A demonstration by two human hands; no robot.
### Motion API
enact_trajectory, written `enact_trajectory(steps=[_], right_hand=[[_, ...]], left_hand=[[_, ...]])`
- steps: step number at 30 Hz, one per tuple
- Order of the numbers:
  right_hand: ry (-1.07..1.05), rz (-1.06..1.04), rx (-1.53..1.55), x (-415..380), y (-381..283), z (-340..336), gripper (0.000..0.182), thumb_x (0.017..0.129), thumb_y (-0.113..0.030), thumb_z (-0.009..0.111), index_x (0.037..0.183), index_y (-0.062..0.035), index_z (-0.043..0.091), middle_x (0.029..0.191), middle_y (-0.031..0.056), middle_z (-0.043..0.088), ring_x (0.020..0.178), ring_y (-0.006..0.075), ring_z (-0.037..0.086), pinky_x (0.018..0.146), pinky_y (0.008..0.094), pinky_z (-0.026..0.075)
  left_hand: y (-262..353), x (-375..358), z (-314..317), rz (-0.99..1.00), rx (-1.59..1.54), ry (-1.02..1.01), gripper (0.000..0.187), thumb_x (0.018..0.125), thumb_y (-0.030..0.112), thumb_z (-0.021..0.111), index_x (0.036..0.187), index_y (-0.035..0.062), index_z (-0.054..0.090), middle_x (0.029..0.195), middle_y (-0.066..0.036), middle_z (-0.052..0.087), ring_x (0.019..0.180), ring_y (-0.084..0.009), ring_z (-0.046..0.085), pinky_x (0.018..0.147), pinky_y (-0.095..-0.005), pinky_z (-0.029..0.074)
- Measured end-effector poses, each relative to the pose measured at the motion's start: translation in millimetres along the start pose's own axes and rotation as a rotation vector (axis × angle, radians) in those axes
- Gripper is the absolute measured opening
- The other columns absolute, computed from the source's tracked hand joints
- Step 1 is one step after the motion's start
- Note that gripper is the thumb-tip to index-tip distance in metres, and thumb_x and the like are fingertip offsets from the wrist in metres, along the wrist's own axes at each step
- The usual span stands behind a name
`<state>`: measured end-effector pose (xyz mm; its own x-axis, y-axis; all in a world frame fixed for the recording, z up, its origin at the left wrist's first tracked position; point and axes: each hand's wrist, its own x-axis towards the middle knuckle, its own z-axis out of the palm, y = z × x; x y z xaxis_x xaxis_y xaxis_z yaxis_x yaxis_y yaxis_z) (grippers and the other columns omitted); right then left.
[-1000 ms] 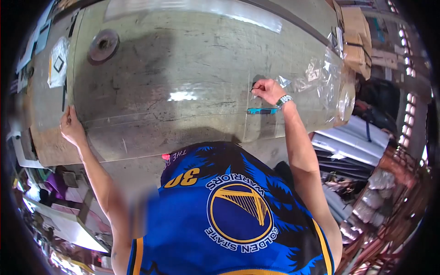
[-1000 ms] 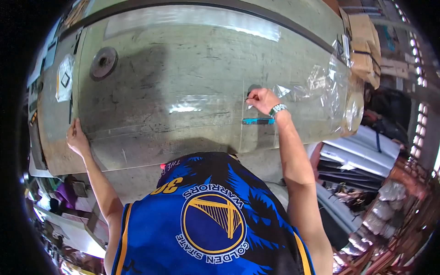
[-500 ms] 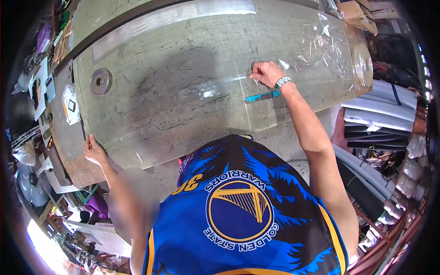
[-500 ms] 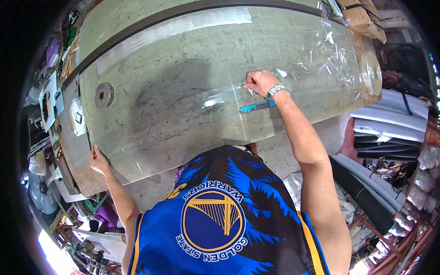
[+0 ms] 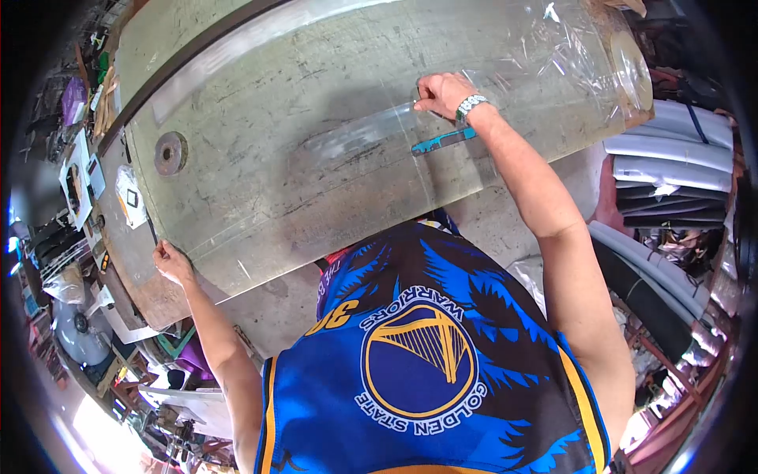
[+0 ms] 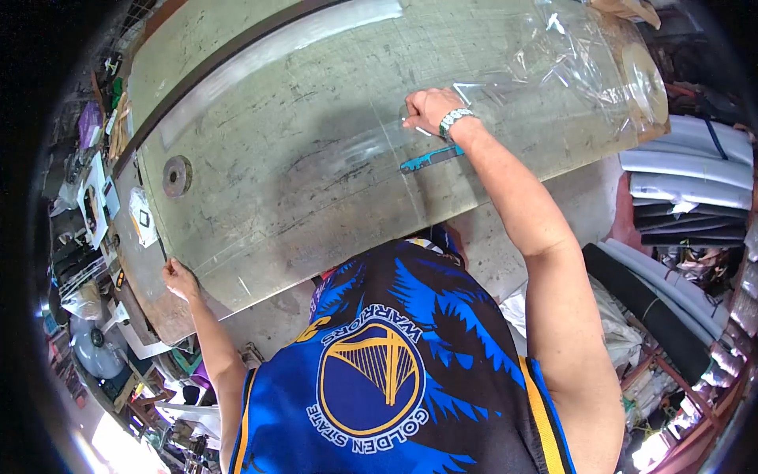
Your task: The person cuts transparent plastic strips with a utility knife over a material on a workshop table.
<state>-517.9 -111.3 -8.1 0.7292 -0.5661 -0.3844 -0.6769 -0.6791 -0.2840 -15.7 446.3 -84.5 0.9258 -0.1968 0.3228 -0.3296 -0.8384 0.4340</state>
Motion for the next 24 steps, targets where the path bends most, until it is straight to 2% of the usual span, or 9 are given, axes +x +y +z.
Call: enact_trajectory(steps=[2,5,7,9,11,13,16,20,24], right_hand=[[-0.044,0.029,0.018,-1.0,-2.1,-4.2,0.030,0.085,-0.041,0.079,0.092,-0.0129,0.070,0.093,0.0089,0.076,0.098,0.0320,0.071,0.089,0.0483,0.051],[-0.058,0.022,0.036,5.0,4.8,1.9,0.029,0.086,-0.042,0.079,0.094,-0.0152,0.072,0.097,0.0069,0.076,0.102,0.0306,0.071,0.095,0.0499,0.048],[-0.021,-0.001,0.031,6.8,8.5,2.4,0.030,0.086,-0.044,0.079,0.095,-0.0156,0.072,0.100,0.0068,0.076,0.105,0.0302,0.070,0.096,0.0486,0.048],[-0.097,0.021,0.059,3.9,4.7,-3.5,0.032,0.086,-0.046,0.078,0.097,-0.0164,0.071,0.106,0.0069,0.075,0.109,0.0297,0.069,0.099,0.0464,0.047],[-0.133,0.032,0.034,5.3,1.7,-5.9,0.033,0.086,-0.046,0.078,0.098,-0.0172,0.070,0.107,0.0071,0.075,0.109,0.0292,0.070,0.100,0.0466,0.046],[-0.138,0.041,0.015,7.6,2.1,-6.8,0.033,0.086,-0.047,0.078,0.100,-0.0177,0.070,0.107,0.0064,0.075,0.110,0.0278,0.070,0.101,0.0478,0.046],[0.006,-0.040,0.030,9.6,11.4,8.4,0.033,0.084,-0.047,0.079,0.091,-0.0156,0.070,0.098,0.0052,0.075,0.100,0.0287,0.071,0.091,0.0452,0.051],[-0.016,-0.051,0.003,13.5,14.8,12.5,0.035,0.083,-0.048,0.079,0.096,-0.0168,0.070,0.106,0.0014,0.074,0.110,0.0252,0.068,0.098,0.0469,0.048],[-0.053,-0.045,0.011,14.3,15.3,10.2,0.035,0.082,-0.048,0.080,0.100,-0.0184,0.070,0.105,0.0036,0.074,0.111,0.0247,0.068,0.097,0.0456,0.048]], left_hand=[[7.8,-0.8,-5.6,-0.074,-0.021,-0.055,0.038,0.097,0.031,0.069,0.112,-0.0034,0.071,0.106,-0.022,0.073,0.096,-0.0340,0.068,0.087,-0.0439,0.053],[92.5,-14.3,5.2,0.082,0.308,0.273,0.042,0.096,0.032,0.069,0.115,-0.0053,0.070,0.110,-0.024,0.072,0.105,-0.0363,0.067,0.095,-0.0463,0.050],[213.7,-39.7,8.7,0.242,-0.095,0.031,0.044,0.093,0.031,0.073,0.119,-0.0046,0.070,0.117,-0.025,0.070,0.112,-0.0378,0.066,0.101,-0.0467,0.049],[334.1,-91.8,7.0,0.556,-0.148,-0.327,0.035,0.092,0.026,0.073,0.122,0.0073,0.073,0.129,-0.018,0.068,0.125,-0.0347,0.058,0.111,-0.0473,0.041],[414.2,-135.7,23.5,0.865,-0.331,-0.644,0.036,0.084,0.020,0.076,0.119,0.0137,0.074,0.144,-0.012,0.060,0.138,-0.0358,0.046,0.117,-0.0489,0.035],[461.2,-169.6,55.4,1.030,-0.395,-0.868,0.040,0.080,0.010,0.078,0.118,0.0211,0.074,0.156,-0.011,0.048,0.146,-0.0389,0.035,0.120,-0.0511,0.031],[497.2,-183.2,83.0,1.147,-0.286,-1.059,0.047,0.077,0.005,0.079,0.118,0.0288,0.076,0.165,-0.008,0.037,0.153,-0.0401,0.025,0.123,-0.0531,0.027],[506.9,-184.3,99.3,1.227,-0.122,-1.176,0.052,0.074,0.006,0.083,0.118,0.0348,0.077,0.170,-0.006,0.029,0.157,-0.0405,0.016,0.126,-0.0544,0.021],[508.7,-182.6,100.0,1.200,-0.076,-1.205,0.055,0.073,0.009,0.086,0.119,0.0378,0.077,0.171,-0.005,0.027,0.158,-0.0409,0.013,0.126,-0.0559,0.018]])
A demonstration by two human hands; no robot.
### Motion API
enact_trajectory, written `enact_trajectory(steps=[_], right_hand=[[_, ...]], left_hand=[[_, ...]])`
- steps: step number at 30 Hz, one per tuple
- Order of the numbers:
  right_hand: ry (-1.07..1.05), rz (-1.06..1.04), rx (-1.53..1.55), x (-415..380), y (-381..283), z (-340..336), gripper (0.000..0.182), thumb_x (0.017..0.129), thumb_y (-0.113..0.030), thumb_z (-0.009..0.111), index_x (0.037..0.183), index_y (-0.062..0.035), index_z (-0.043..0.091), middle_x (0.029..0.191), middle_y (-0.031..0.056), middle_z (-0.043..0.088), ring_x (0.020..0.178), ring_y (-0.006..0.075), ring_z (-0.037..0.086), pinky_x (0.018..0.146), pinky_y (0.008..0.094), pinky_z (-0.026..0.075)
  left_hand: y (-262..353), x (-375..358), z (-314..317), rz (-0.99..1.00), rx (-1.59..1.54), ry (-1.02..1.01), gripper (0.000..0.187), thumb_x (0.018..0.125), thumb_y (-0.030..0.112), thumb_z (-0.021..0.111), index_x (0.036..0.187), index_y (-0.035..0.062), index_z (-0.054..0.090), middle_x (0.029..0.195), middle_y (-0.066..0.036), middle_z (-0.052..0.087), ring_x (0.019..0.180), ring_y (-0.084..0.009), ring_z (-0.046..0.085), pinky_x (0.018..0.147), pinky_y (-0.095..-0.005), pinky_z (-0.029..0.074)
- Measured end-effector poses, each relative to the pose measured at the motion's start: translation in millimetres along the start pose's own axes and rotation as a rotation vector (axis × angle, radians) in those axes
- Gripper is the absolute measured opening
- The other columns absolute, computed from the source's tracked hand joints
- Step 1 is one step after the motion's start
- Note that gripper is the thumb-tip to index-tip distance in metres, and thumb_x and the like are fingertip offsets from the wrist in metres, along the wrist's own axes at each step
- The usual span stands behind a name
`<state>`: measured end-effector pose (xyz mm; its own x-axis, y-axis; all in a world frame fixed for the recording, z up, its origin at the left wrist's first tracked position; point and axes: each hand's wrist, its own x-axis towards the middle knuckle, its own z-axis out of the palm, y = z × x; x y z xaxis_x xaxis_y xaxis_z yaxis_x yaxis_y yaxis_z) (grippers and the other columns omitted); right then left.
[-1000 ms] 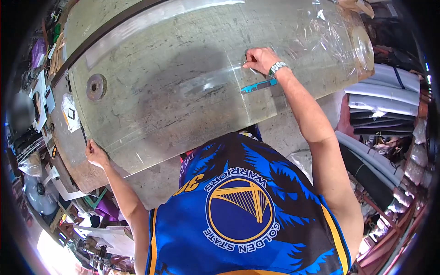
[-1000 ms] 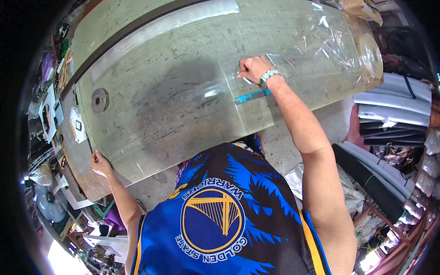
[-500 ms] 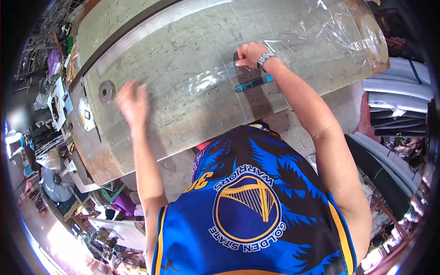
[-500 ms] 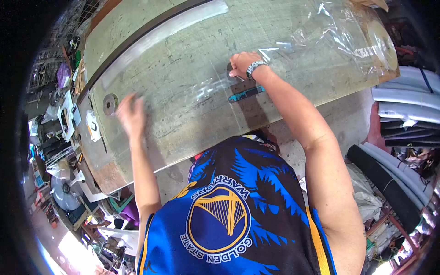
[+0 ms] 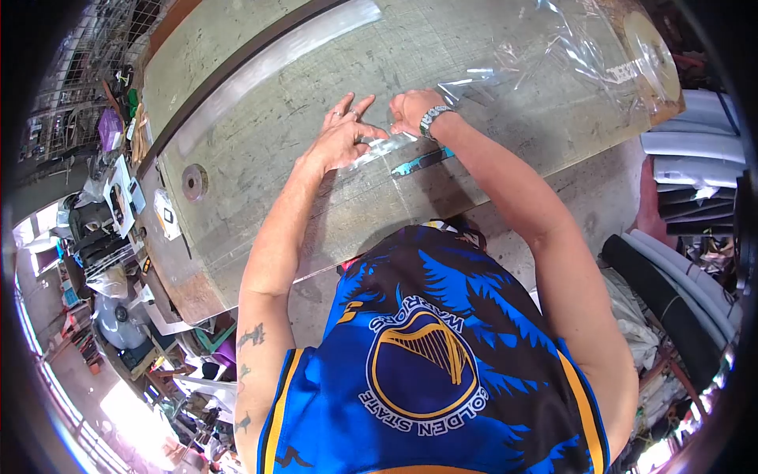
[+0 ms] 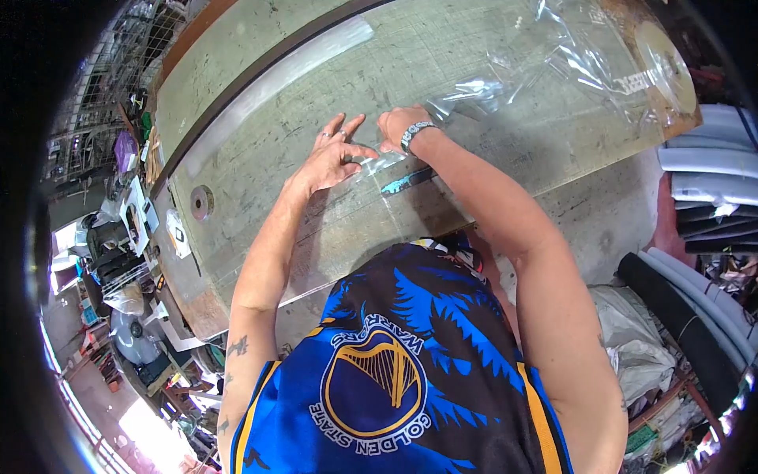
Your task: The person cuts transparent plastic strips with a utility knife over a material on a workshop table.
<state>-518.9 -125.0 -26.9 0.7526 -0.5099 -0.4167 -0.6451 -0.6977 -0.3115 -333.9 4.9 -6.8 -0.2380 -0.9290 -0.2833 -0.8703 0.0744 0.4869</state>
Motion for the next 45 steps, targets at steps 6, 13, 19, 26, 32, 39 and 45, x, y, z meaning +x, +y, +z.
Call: enact_trajectory(steps=[6,13,19,26,32,39,45], right_hand=[[0.601,-0.243,-0.155,-17.6,6.9,25.3,0.030,0.085,-0.035,0.078,0.103,-0.0132,0.067,0.106,0.0064,0.069,0.106,0.0290,0.063,0.090,0.0467,0.048],[0.463,-0.083,0.271,-136.2,-18.4,63.1,0.028,0.090,-0.016,0.069,0.117,-0.0088,0.062,0.116,0.0113,0.061,0.101,0.0371,0.065,0.081,0.0502,0.054],[0.274,-0.072,0.228,-141.0,-14.4,58.7,0.021,0.089,-0.011,0.070,0.106,-0.0086,0.058,0.108,0.0137,0.061,0.089,0.0388,0.066,0.074,0.0495,0.054],[0.283,-0.106,0.882,-154.1,-36.3,32.3,0.020,0.095,-0.017,0.072,0.109,-0.0047,0.065,0.091,0.0038,0.062,0.074,0.0180,0.062,0.071,0.0340,0.051],[0.716,-0.028,0.641,-152.3,-31.8,74.7,0.027,0.101,-0.026,0.064,0.107,0.0001,0.070,0.089,0.0124,0.071,0.082,0.0190,0.068,0.075,0.0334,0.053],[0.434,0.042,0.807,-144.2,-58.4,58.3,0.044,0.105,-0.035,0.054,0.091,0.0033,0.070,0.077,0.0107,0.066,0.069,0.0191,0.065,0.066,0.0333,0.050],[0.623,-0.087,0.638,-88.1,-63.6,80.2,0.043,0.107,-0.034,0.052,0.093,0.0029,0.069,0.082,0.0138,0.067,0.070,0.0221,0.067,0.068,0.0364,0.052]], left_hand=[[-2.9,1.7,1.0,-0.004,0.026,-0.005,0.058,0.074,0.012,0.087,0.121,0.0427,0.075,0.171,-0.004,0.024,0.158,-0.0414,0.012,0.126,-0.0573,0.020],[-12.6,3.4,5.2,-0.009,0.028,0.000,0.057,0.074,0.014,0.087,0.122,0.0422,0.075,0.173,-0.005,0.020,0.158,-0.0435,0.010,0.125,-0.0592,0.022],[-16.3,5.6,7.2,0.018,0.042,-0.015,0.058,0.073,0.015,0.088,0.123,0.0409,0.075,0.173,-0.005,0.018,0.158,-0.0445,0.009,0.125,-0.0596,0.021],[-13.7,4.0,2.9,0.006,0.038,-0.031,0.056,0.075,0.015,0.087,0.124,0.0399,0.074,0.174,-0.005,0.016,0.158,-0.0452,0.009,0.125,-0.0605,0.020],[-17.6,9.1,5.8,0.005,0.045,-0.013,0.057,0.075,0.014,0.087,0.124,0.0397,0.074,0.174,-0.004,0.017,0.157,-0.0457,0.010,0.125,-0.0606,0.020],[-19.4,9.7,9.6,0.000,0.036,-0.014,0.060,0.072,0.009,0.086,0.122,0.0405,0.075,0.174,-0.004,0.017,0.158,-0.0458,0.009,0.125,-0.0601,0.020],[-21.3,9.5,10.1,0.010,0.014,-0.011,0.063,0.072,0.008,0.085,0.124,0.0407,0.075,0.174,-0.004,0.015,0.158,-0.0459,0.008,0.126,-0.0603,0.017]])
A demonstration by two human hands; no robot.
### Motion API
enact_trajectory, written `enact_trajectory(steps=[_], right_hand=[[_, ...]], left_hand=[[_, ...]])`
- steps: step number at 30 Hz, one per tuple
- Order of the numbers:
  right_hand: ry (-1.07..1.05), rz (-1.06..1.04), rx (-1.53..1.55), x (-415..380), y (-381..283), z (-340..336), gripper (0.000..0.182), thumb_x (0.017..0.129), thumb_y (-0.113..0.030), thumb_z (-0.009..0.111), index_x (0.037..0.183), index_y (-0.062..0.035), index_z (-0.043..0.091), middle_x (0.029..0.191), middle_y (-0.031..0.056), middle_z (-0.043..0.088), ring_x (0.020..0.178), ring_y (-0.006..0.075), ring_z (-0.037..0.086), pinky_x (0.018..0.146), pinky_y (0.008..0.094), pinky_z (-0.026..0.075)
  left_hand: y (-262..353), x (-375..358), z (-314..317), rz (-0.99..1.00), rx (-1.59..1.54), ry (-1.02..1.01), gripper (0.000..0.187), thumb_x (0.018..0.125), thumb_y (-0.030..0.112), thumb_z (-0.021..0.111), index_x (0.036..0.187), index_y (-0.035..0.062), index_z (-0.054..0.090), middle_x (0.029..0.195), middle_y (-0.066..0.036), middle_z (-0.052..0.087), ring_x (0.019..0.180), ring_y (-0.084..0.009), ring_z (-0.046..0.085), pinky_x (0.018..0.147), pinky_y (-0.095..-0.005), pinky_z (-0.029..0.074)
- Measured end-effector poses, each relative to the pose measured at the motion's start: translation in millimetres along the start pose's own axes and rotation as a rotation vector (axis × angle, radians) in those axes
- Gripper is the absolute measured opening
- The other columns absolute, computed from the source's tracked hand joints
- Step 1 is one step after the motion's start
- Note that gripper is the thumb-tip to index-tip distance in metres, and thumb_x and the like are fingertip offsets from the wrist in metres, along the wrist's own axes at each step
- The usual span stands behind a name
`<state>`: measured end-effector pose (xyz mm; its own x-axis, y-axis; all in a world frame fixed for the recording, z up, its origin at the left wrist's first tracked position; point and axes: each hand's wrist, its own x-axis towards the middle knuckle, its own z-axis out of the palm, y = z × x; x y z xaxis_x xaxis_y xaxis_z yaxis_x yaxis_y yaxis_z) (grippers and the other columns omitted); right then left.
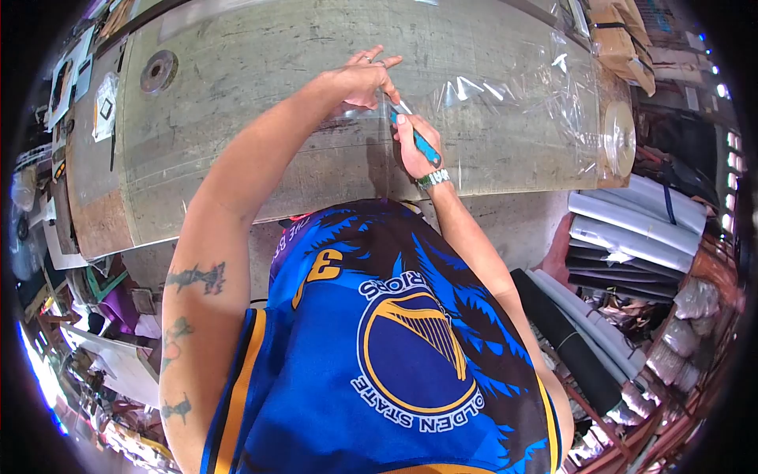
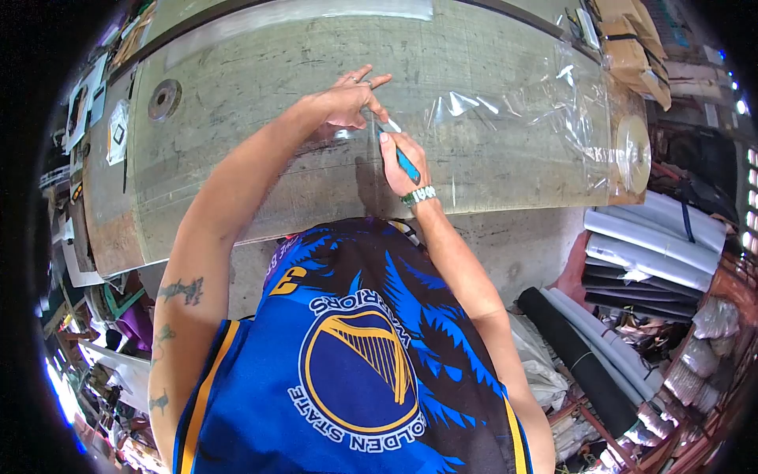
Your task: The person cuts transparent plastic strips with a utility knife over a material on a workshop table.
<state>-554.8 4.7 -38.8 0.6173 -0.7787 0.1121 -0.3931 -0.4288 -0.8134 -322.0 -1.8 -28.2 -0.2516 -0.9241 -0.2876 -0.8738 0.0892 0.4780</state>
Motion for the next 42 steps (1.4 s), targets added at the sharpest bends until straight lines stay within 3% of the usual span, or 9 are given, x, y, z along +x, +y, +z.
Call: enact_trajectory(steps=[11,17,24,31,34,37,39,40,42], right_hand=[[0.010,-0.067,-0.043,19.9,17.7,16.1,0.038,0.107,-0.031,0.055,0.094,0.0029,0.067,0.081,0.0142,0.065,0.066,0.0244,0.066,0.065,0.0391,0.051],[-0.020,-0.062,-0.114,23.2,-0.3,9.7,0.028,0.102,-0.024,0.059,0.103,0.0013,0.069,0.093,0.0238,0.066,0.087,0.0448,0.064,0.076,0.0490,0.051],[0.037,-0.115,-0.105,33.7,-8.0,18.6,0.022,0.099,-0.017,0.061,0.094,0.0037,0.066,0.090,0.0256,0.065,0.086,0.0465,0.064,0.075,0.0491,0.050],[-0.282,0.048,-0.264,0.4,-29.8,-12.4,0.024,0.098,-0.021,0.058,0.097,0.0004,0.068,0.092,0.0288,0.066,0.090,0.0503,0.063,0.080,0.0518,0.052],[-0.474,0.276,-0.262,-12.8,-56.0,-43.3,0.021,0.098,-0.018,0.057,0.102,-0.0017,0.070,0.094,0.0245,0.070,0.090,0.0455,0.068,0.083,0.0466,0.055],[-0.175,-0.104,-0.037,-12.1,-13.1,-66.5,0.021,0.098,-0.015,0.055,0.106,-0.0035,0.071,0.091,0.0182,0.074,0.087,0.0373,0.072,0.083,0.0412,0.056],[-0.019,0.011,0.019,7.9,12.0,-84.9,0.020,0.098,-0.013,0.055,0.108,-0.0032,0.069,0.085,0.0140,0.074,0.082,0.0302,0.072,0.079,0.0399,0.055],[-0.086,0.302,-0.066,20.9,-11.1,-102.5,0.022,0.099,-0.012,0.056,0.113,0.0015,0.066,0.087,0.0132,0.073,0.079,0.0254,0.072,0.074,0.0346,0.055],[0.010,0.208,-0.265,38.1,-3.4,-102.1,0.028,0.094,-0.019,0.063,0.114,0.0008,0.065,0.089,0.0190,0.072,0.082,0.0323,0.072,0.076,0.0399,0.055]], left_hand=[[8.0,-6.7,-9.0,-0.051,-0.045,-0.053,0.063,0.077,0.006,0.082,0.129,0.0400,0.073,0.174,-0.002,0.012,0.159,-0.0413,0.004,0.128,-0.0592,0.014],[7.8,-5.9,-8.7,-0.045,-0.030,-0.054,0.063,0.077,0.006,0.082,0.129,0.0406,0.072,0.174,-0.001,0.012,0.159,-0.0413,0.006,0.128,-0.0582,0.014],[11.8,-6.9,-12.3,-0.073,0.014,-0.038,0.064,0.078,0.006,0.082,0.127,0.0460,0.072,0.174,0.000,0.016,0.160,-0.0367,0.009,0.130,-0.0519,0.014],[9.0,-1.5,-8.2,-0.089,-0.050,-0.057,0.061,0.073,0.004,0.085,0.122,0.0392,0.076,0.174,0.000,0.014,0.160,-0.0378,0.005,0.129,-0.0572,0.013],[15.7,-7.1,-14.3,-0.112,-0.076,-0.083,0.063,0.074,0.000,0.083,0.123,0.0393,0.075,0.174,-0.001,0.012,0.160,-0.0359,0.004,0.130,-0.0566,0.010],[11.7,-8.9,-4.9,-0.099,-0.037,-0.066,0.073,0.072,0.000,0.084,0.131,0.0410,0.070,0.174,-0.001,0.011,0.160,-0.0361,0.002,0.130,-0.0561,0.010],[17.7,-18.0,-7.1,-0.097,-0.014,-0.076,0.080,0.071,0.000,0.084,0.136,0.0415,0.066,0.174,-0.003,0.012,0.160,-0.0370,0.004,0.130,-0.0561,0.012],[20.6,-23.2,-7.9,-0.092,0.002,-0.085,0.083,0.070,0.001,0.085,0.139,0.0418,0.063,0.174,-0.004,0.013,0.160,-0.0375,0.006,0.130,-0.0561,0.012],[21.4,-27.7,1.6,-0.066,0.021,-0.048,0.086,0.068,0.001,0.085,0.140,0.0418,0.062,0.174,-0.005,0.015,0.159,-0.0386,0.009,0.130,-0.0563,0.014]])
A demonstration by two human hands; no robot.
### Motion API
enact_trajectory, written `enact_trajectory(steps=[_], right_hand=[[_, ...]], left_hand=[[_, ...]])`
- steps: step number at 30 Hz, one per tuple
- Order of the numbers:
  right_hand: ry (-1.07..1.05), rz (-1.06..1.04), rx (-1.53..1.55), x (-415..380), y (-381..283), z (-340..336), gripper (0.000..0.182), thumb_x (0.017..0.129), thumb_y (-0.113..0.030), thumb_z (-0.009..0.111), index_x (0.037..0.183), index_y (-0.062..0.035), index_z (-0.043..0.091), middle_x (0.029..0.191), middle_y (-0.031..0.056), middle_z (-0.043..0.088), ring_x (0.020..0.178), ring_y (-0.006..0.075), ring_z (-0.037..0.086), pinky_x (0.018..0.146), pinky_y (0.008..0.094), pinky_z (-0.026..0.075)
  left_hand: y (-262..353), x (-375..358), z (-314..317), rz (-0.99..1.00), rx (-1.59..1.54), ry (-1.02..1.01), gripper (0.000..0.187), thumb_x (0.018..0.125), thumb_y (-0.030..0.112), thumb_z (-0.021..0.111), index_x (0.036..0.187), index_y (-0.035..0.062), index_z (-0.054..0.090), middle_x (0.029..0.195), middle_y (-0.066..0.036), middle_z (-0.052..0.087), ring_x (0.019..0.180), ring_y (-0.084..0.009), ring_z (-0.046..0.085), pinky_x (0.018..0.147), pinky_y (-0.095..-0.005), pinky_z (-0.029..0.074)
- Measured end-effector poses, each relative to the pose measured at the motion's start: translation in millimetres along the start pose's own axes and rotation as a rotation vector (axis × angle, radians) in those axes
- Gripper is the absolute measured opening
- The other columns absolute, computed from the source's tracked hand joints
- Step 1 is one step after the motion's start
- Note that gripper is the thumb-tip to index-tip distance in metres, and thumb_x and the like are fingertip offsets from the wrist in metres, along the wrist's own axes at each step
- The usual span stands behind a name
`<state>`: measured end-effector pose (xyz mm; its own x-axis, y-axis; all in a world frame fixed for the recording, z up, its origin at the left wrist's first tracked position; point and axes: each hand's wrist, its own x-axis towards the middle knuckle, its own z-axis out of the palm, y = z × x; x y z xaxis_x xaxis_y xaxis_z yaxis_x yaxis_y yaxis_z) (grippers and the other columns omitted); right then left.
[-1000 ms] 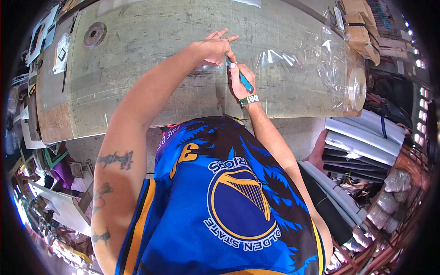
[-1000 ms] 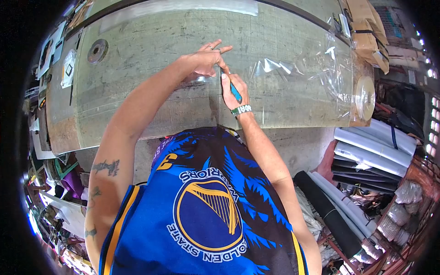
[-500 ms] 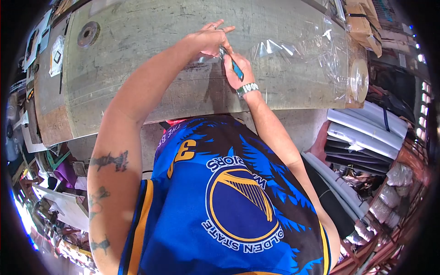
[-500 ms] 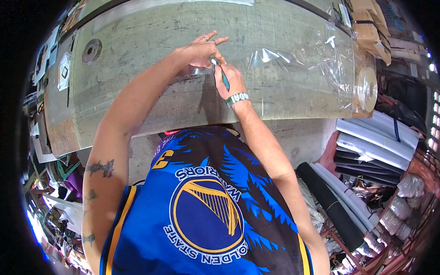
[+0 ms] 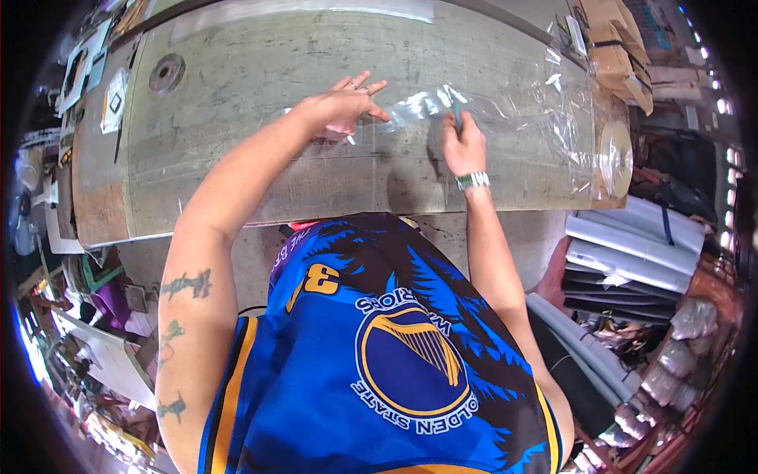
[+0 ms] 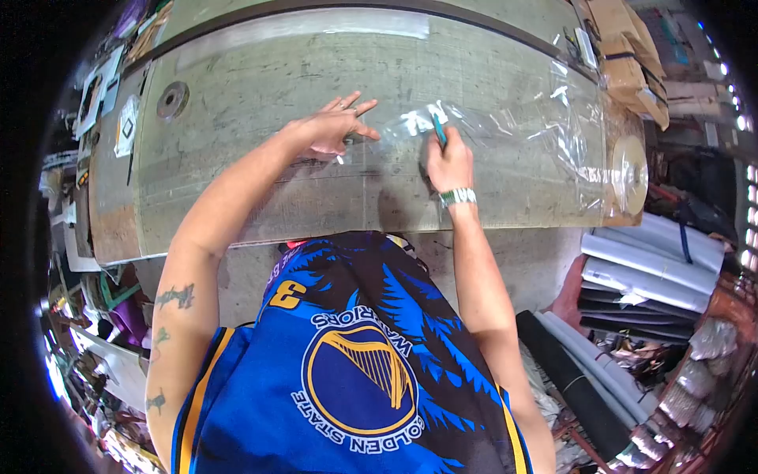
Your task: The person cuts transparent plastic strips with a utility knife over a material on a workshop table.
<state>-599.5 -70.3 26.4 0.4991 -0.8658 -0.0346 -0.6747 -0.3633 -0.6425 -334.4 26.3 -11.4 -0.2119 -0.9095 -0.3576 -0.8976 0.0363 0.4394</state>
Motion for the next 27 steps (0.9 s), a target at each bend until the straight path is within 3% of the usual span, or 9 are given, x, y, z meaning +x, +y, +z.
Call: enact_trajectory(steps=[3,6,9,12,15,19,22,25,27], right_hand=[[0.057,-0.112,-0.013,21.5,11.8,28.5,0.037,0.091,-0.020,0.067,0.123,-0.0021,0.064,0.106,0.0278,0.071,0.103,0.0474,0.066,0.090,0.0518,0.052],[-0.006,-0.169,0.026,35.3,21.3,54.7,0.038,0.088,-0.014,0.071,0.121,0.0013,0.061,0.116,0.0278,0.066,0.112,0.0461,0.062,0.095,0.0517,0.050],[-0.003,-0.241,-0.028,30.0,34.2,68.1,0.038,0.087,-0.014,0.071,0.122,-0.0006,0.061,0.114,0.0237,0.064,0.110,0.0447,0.060,0.094,0.0517,0.050],[0.080,-0.355,-0.083,13.8,20.5,59.7,0.037,0.088,-0.015,0.072,0.121,-0.0019,0.062,0.111,0.0198,0.063,0.106,0.0426,0.060,0.092,0.0511,0.050],[0.011,-0.487,0.001,-1.8,-1.2,58.5,0.036,0.088,-0.015,0.072,0.120,-0.0023,0.063,0.112,0.0187,0.063,0.106,0.0414,0.060,0.092,0.0504,0.050],[-0.132,-0.594,0.212,-13.8,-13.2,91.8,0.036,0.090,-0.022,0.074,0.119,-0.0028,0.063,0.114,0.0178,0.065,0.107,0.0344,0.063,0.090,0.0459,0.052],[-0.452,-0.185,0.647,-21.6,-19.8,114.6,0.030,0.095,-0.021,0.074,0.115,-0.0018,0.064,0.112,0.0131,0.069,0.105,0.0235,0.066,0.087,0.0381,0.053],[-0.759,-0.095,0.803,-10.4,-29.4,108.2,0.022,0.098,-0.016,0.072,0.111,-0.0001,0.065,0.105,0.0074,0.071,0.097,0.0149,0.068,0.082,0.0304,0.054],[-0.717,-0.074,0.852,-7.1,-42.4,101.4,0.016,0.098,-0.011,0.070,0.109,0.0004,0.066,0.101,0.0060,0.072,0.092,0.0141,0.069,0.080,0.0286,0.055]], left_hand=[[5.9,-9.4,2.1,0.023,0.020,0.087,0.083,0.072,0.005,0.084,0.146,0.0317,0.058,0.171,-0.010,0.022,0.158,-0.0380,0.018,0.128,-0.0529,0.022],[8.0,-27.5,27.8,-0.049,0.000,0.358,0.076,0.079,0.019,0.082,0.150,0.0191,0.052,0.164,-0.013,0.035,0.154,-0.0368,0.027,0.124,-0.0499,0.029],[24.8,-58.2,47.2,-0.263,-0.078,0.482,0.068,0.082,0.021,0.081,0.145,0.0165,0.055,0.157,-0.013,0.044,0.150,-0.0376,0.033,0.118,-0.0521,0.035],[46.0,-75.6,46.5,-0.383,-0.064,0.434,0.059,0.083,0.026,0.080,0.137,0.0143,0.059,0.152,-0.014,0.047,0.138,-0.0386,0.047,0.106,-0.0507,0.044],[46.3,-75.5,61.7,-0.444,-0.257,0.527,0.037,0.084,0.023,0.078,0.117,0.0095,0.068,0.126,-0.017,0.065,0.109,-0.0363,0.065,0.093,-0.0478,0.051],[30.6,-74.9,64.1,-0.368,-0.372,0.467,0.018,0.086,0.018,0.075,0.097,0.0044,0.071,0.092,-0.015,0.072,0.087,-0.0345,0.071,0.080,-0.0446,0.056],[46.7,-86.3,40.5,-0.277,-0.608,0.584,0.014,0.085,0.014,0.073,0.093,0.0026,0.071,0.082,-0.014,0.072,0.083,-0.0300,0.073,0.075,-0.0414,0.057],[46.1,-99.8,22.2,-0.250,-0.744,0.615,0.017,0.084,0.011,0.074,0.097,0.0018,0.071,0.087,-0.014,0.073,0.082,-0.0249,0.073,0.073,-0.0377,0.057],[37.3,-109.5,13.7,-0.200,-0.803,0.612,0.018,0.084,0.010,0.074,0.099,0.0012,0.071,0.088,-0.013,0.073,0.081,-0.0227,0.072,0.073,-0.0362,0.057]])
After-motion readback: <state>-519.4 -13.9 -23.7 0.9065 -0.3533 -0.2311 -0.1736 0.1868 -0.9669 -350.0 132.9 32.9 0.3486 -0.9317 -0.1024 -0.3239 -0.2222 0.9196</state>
